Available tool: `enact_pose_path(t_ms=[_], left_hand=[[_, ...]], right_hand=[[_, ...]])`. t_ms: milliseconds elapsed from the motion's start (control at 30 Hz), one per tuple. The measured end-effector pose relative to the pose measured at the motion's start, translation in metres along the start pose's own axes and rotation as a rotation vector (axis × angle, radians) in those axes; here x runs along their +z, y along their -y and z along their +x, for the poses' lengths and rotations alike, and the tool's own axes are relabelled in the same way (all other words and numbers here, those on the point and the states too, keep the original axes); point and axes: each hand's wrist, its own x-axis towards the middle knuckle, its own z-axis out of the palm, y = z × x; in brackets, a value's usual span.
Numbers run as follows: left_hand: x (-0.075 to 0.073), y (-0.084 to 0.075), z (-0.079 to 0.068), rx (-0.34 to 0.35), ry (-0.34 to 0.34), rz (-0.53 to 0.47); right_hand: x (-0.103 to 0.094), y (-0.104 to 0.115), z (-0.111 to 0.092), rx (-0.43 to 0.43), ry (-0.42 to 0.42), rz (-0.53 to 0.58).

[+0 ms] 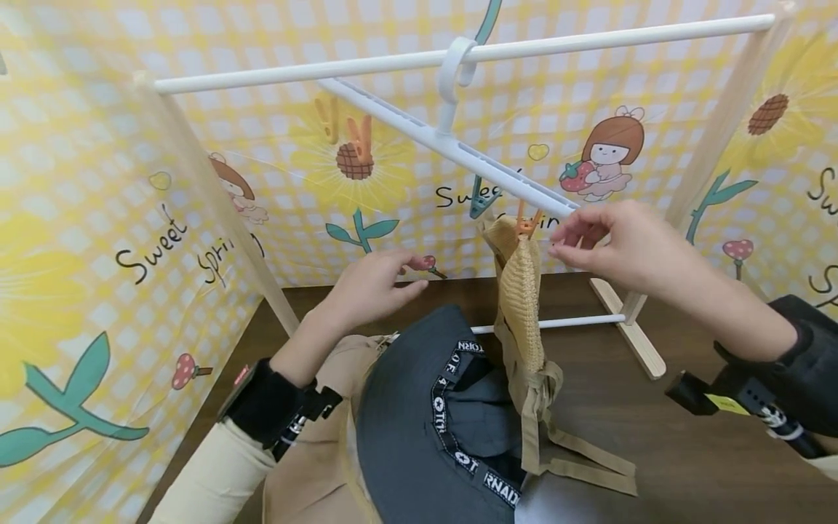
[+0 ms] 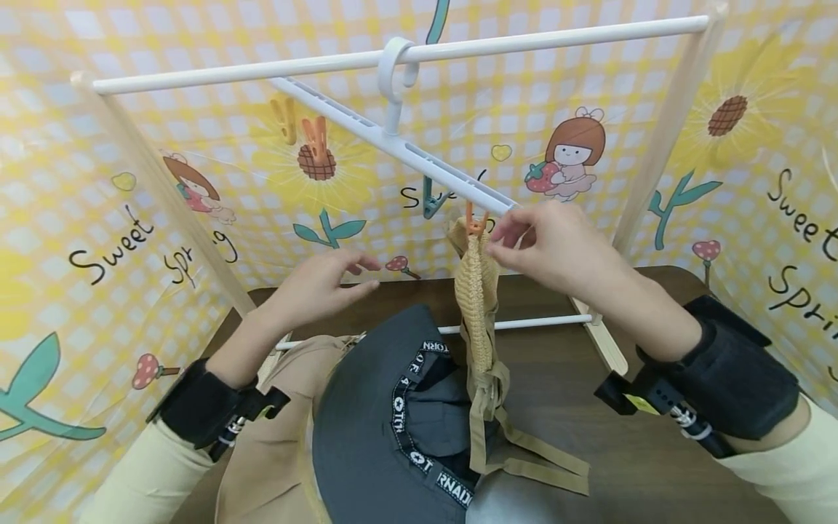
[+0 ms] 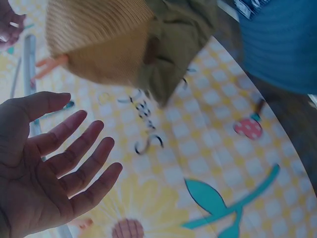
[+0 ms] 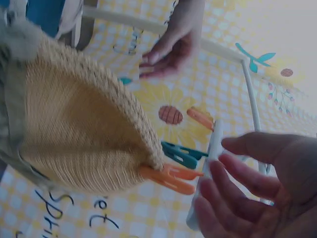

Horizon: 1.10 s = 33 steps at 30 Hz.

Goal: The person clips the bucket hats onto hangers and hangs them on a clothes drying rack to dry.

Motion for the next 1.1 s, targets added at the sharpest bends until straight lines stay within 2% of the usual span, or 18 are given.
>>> enact_pose_path(t_ms=[100, 167, 367, 500, 600, 667, 833, 967, 1033, 1100], left_hand=[[-0.001, 0.010, -0.003, -0.026, 0.007, 0.007], [0.001, 0.015, -0.005, -0.032, 0.017, 0.017], [0.011, 0.023, -0.016, -0.015, 0.080, 0.040], [0.022, 0.030, -0.029, 0.018, 0.111, 0.063], [0.036, 0.032, -0.040, 0.070, 0.151, 0.104], [0.046, 0.031, -0.048, 0.112, 0.206, 0.142], [0.067, 0.015, -0.064, 0.266, 0.350, 0.277], [0.084, 0.001, -0.068, 0.400, 0.378, 0.276], [0.091, -0.004, -0.067, 0.441, 0.383, 0.262], [0.099, -0.009, -0.063, 0.460, 0.394, 0.289]], right_hand=[[-0.002, -0.002, 0.003, 0.041, -0.124, -0.081], [-0.003, -0.006, 0.004, 0.050, -0.162, -0.116], [-0.001, -0.018, 0.005, 0.026, -0.223, -0.131], [0.000, -0.024, 0.007, 0.039, -0.246, -0.121], [0.000, -0.027, 0.007, 0.046, -0.249, -0.113], [0.000, -0.028, 0.006, 0.042, -0.246, -0.107], [0.002, -0.023, 0.000, 0.023, -0.235, -0.094], [0.009, -0.015, -0.008, -0.061, -0.218, -0.098], [0.014, -0.010, -0.011, -0.103, -0.194, -0.089], [0.020, -0.004, -0.016, -0.129, -0.166, -0.083]])
